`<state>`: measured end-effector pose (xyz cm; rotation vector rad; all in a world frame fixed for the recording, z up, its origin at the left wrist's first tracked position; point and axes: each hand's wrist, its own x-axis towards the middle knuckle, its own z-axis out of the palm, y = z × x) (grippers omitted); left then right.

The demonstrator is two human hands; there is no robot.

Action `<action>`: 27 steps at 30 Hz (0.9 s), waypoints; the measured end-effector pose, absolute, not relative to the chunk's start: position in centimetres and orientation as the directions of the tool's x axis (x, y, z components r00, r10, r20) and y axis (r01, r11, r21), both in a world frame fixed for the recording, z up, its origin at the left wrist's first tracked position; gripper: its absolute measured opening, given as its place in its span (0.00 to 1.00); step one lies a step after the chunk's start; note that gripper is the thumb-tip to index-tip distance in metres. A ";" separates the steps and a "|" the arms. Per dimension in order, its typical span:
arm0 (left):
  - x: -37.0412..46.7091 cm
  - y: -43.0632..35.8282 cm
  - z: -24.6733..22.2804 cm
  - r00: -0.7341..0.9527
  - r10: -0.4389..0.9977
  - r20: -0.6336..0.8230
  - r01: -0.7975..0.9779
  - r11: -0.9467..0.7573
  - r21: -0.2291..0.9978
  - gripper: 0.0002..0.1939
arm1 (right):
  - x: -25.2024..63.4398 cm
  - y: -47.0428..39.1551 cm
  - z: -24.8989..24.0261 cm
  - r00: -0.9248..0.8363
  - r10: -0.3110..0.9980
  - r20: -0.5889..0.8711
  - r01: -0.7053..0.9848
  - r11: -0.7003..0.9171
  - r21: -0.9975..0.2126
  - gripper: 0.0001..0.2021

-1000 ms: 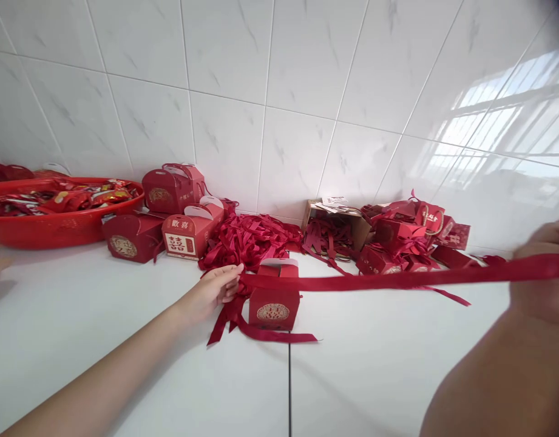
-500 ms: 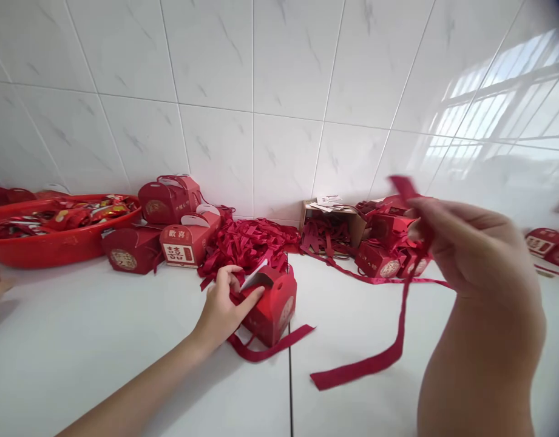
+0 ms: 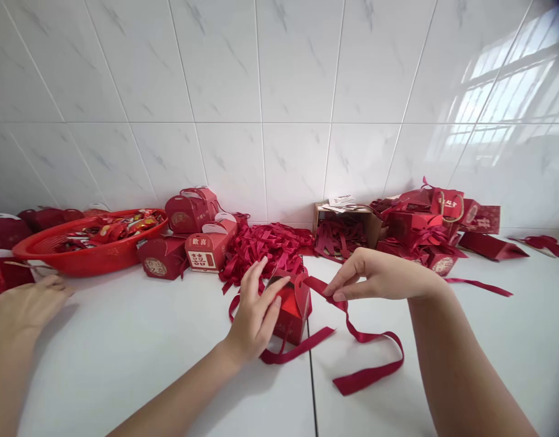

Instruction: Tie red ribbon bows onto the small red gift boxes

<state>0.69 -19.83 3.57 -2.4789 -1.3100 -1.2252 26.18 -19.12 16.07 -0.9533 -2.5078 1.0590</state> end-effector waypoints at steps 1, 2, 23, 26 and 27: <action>0.8 -19.9 3.5 0.344 0.627 0.699 0.726 -0.650 0.225 0.21 | 26.2 -18.8 15.8 -0.758 0.651 -0.027 0.467 0.514 -0.720 0.15; 0.9 -20.0 3.4 0.375 0.594 0.712 0.730 -0.663 0.168 0.21 | 26.2 -18.4 15.5 -0.762 0.646 -0.034 0.461 0.505 -0.729 0.15; 1.2 -20.1 2.8 0.546 0.636 0.546 0.730 -0.680 0.062 0.25 | 25.1 -15.5 13.1 -0.684 0.714 -0.149 0.449 0.252 -0.857 0.16; 1.2 -20.2 3.0 0.545 0.639 0.542 0.726 -0.684 0.076 0.24 | 24.9 -15.6 13.2 -0.656 0.739 -0.153 0.397 0.165 -0.903 0.16; 1.2 -20.2 3.0 0.544 0.642 0.541 0.725 -0.684 0.083 0.24 | 24.8 -15.6 13.1 -0.652 0.741 -0.159 0.377 0.136 -0.916 0.16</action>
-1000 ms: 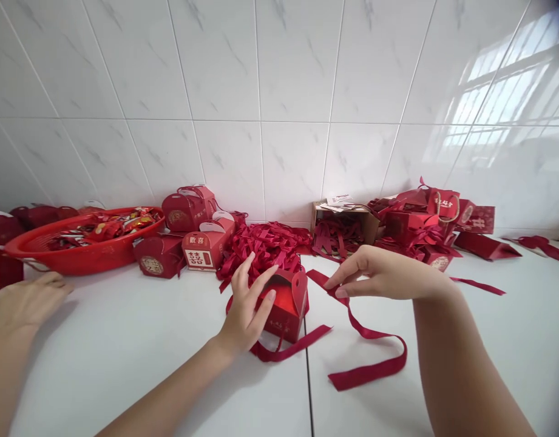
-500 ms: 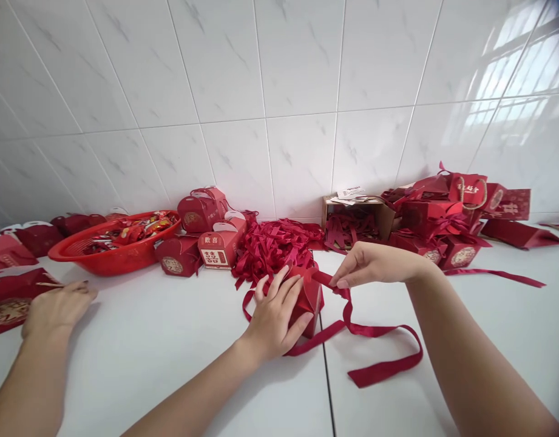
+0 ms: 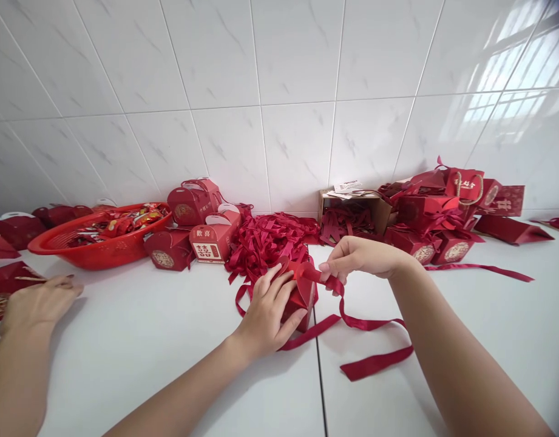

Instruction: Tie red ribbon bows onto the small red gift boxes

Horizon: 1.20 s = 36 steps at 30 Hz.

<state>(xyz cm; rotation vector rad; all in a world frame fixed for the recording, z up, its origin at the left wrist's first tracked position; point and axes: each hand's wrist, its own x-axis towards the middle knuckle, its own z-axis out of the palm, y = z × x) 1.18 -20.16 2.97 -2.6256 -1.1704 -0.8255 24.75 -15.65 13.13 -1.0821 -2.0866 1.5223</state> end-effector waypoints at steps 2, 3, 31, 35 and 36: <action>1.2 -20.1 2.9 0.539 0.650 0.537 0.724 -0.683 0.100 0.23 | 24.5 -15.6 13.0 -0.637 0.751 -0.174 0.364 0.094 -0.927 0.15; 1.2 -20.1 2.9 0.535 0.653 0.536 0.723 -0.682 0.109 0.22 | 24.3 -15.6 12.9 -0.621 0.762 -0.183 0.373 0.082 -0.924 0.15; 1.8 -20.7 3.3 0.529 0.627 0.571 0.771 -0.637 -0.015 0.24 | 23.1 -15.6 12.7 -0.523 0.832 -0.182 0.424 0.069 -0.903 0.14; 1.8 -20.7 3.3 0.538 0.616 0.576 0.771 -0.635 -0.041 0.24 | 23.1 -15.9 12.8 -0.535 0.817 -0.214 0.463 0.072 -0.883 0.15; 1.8 -20.7 3.3 0.538 0.613 0.578 0.771 -0.635 -0.045 0.24 | 23.1 -15.9 12.8 -0.546 0.811 -0.212 0.462 0.079 -0.884 0.15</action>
